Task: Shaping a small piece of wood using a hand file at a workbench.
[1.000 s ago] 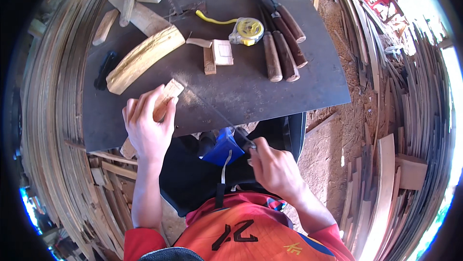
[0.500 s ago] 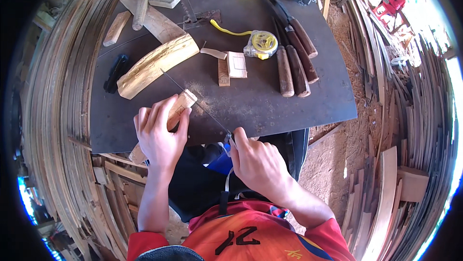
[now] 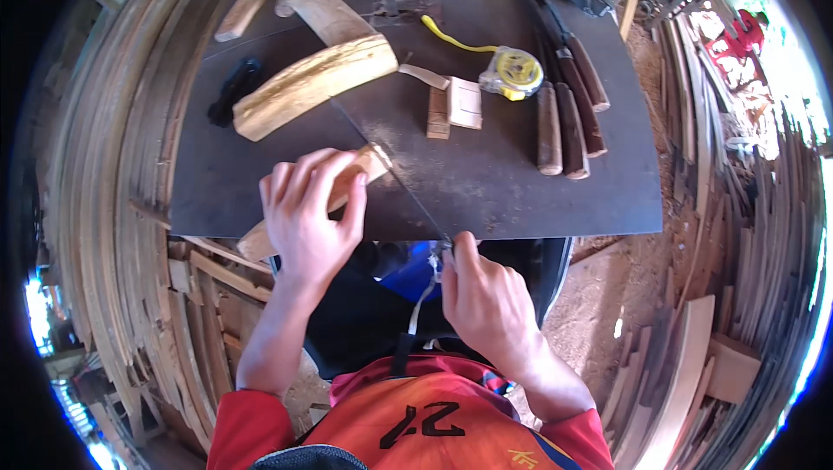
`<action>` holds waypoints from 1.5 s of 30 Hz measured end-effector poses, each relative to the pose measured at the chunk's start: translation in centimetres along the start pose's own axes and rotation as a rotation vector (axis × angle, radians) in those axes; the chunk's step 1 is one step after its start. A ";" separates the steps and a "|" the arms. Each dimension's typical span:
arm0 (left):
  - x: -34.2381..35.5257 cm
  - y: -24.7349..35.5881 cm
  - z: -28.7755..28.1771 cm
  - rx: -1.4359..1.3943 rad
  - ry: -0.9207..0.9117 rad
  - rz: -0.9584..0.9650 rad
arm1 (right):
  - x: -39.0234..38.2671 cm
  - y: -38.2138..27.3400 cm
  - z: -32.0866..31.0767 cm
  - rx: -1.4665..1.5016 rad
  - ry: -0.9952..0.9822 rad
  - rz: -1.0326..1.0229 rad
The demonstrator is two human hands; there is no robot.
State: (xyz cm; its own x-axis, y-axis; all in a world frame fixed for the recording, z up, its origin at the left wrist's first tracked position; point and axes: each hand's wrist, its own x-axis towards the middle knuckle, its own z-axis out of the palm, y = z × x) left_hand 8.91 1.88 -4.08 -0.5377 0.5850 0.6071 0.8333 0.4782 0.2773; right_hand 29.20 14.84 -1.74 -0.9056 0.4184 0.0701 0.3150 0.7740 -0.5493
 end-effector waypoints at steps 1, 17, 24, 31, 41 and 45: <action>0.0 0.1 0.1 -0.009 -0.009 0.000 | -0.3 0.2 0.1 0.016 0.000 0.024; 1.5 0.5 -0.3 -0.011 -0.007 0.021 | -0.7 1.8 1.3 0.188 0.000 0.009; 3.1 0.3 0.5 -0.009 -0.072 0.050 | -0.5 1.2 0.0 0.141 0.032 0.057; 3.1 -0.2 0.9 -0.029 -0.087 -0.003 | -0.7 0.5 0.5 0.117 -0.005 0.054; 2.9 0.7 0.9 -0.003 -0.058 -0.044 | -0.6 -0.1 0.3 0.022 0.057 0.035; 2.7 0.9 1.0 0.008 -0.039 -0.051 | -0.6 -0.6 0.1 -0.042 0.042 0.068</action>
State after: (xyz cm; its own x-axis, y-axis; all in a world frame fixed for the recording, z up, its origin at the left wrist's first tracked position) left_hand 8.04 4.53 -2.89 -0.5845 0.5847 0.5626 0.8036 0.5133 0.3013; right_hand 29.50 14.05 -1.50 -0.8691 0.4898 0.0695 0.3879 0.7619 -0.5187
